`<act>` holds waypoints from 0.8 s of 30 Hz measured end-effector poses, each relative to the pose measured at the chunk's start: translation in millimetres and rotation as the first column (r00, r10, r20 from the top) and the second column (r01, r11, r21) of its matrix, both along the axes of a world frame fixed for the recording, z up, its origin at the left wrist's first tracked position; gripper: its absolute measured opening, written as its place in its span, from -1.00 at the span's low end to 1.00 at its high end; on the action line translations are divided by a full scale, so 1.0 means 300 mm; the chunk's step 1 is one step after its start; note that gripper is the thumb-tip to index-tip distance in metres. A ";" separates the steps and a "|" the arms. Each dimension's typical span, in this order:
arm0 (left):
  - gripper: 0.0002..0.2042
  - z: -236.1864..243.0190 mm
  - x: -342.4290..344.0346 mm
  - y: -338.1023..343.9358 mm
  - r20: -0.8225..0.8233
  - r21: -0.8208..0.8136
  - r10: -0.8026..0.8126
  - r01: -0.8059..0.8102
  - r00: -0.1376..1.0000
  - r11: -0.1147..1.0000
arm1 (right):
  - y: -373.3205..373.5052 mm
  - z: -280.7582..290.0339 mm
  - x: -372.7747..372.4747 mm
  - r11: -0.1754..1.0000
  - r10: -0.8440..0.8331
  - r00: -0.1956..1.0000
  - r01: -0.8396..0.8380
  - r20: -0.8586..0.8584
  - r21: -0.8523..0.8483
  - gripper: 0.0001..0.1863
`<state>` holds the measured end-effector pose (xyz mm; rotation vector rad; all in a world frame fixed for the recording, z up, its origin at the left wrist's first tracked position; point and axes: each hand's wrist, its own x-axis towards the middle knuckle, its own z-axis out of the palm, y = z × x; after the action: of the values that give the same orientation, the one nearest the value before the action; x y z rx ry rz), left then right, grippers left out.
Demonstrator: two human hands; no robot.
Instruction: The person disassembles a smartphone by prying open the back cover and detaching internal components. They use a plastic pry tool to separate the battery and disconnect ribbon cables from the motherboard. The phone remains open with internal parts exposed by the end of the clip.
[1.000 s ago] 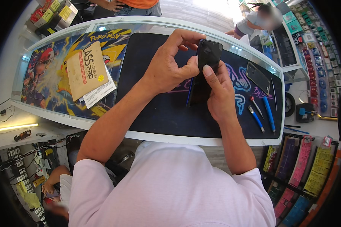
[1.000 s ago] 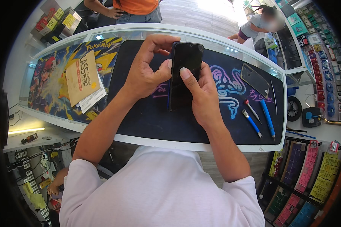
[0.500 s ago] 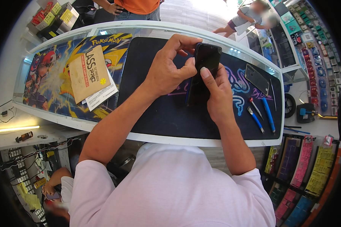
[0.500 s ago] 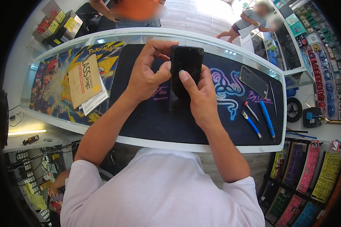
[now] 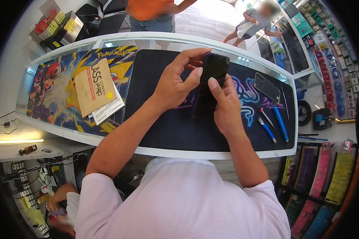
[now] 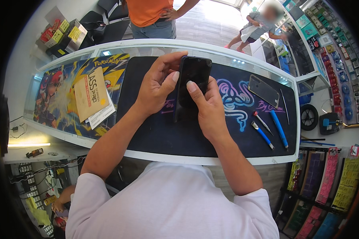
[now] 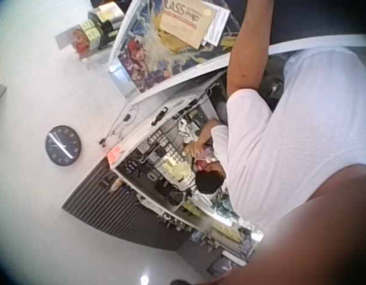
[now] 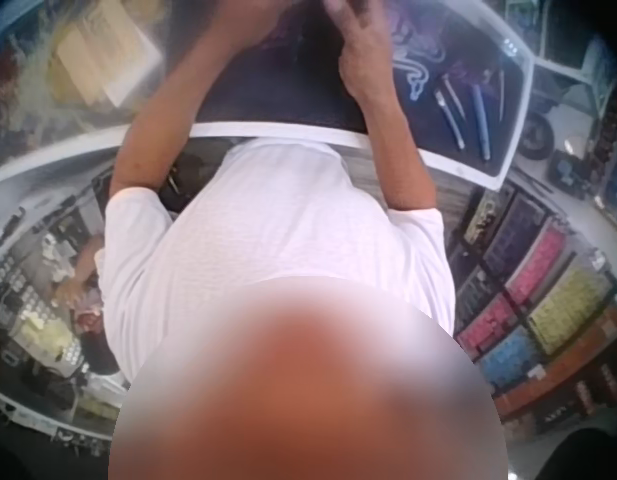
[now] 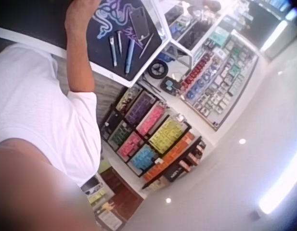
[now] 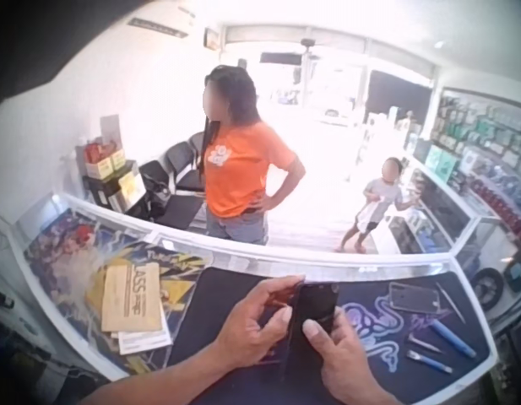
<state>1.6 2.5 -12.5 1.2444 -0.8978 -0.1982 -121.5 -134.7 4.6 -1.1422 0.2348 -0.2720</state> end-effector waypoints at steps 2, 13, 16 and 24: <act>-0.55 -0.010 -0.003 -0.015 0.021 -0.043 0.043 -0.042 0.999 0.998 | -0.003 0.000 -0.001 1.000 0.008 1.000 -0.008 0.013 0.011 -0.51; -0.60 -0.006 0.009 0.008 -0.017 0.012 -0.022 0.022 1.000 1.000 | -0.012 -0.013 -0.009 0.991 -0.027 1.000 0.027 0.002 -0.130 -0.51; -0.64 -0.002 0.011 0.011 -0.034 0.024 0.012 -0.011 0.999 1.000 | -0.007 -0.014 -0.009 0.981 -0.024 1.000 0.027 0.018 -0.193 -0.53; -0.71 0.023 0.009 0.026 -0.131 -0.050 0.006 -0.013 0.991 0.999 | 0.000 -0.009 -0.014 0.973 0.007 0.996 0.013 0.085 -0.232 -0.57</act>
<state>4.3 10.4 -5.5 1.1741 -0.7789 -0.2454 -125.7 -134.7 2.1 -1.3590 0.1315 -0.3575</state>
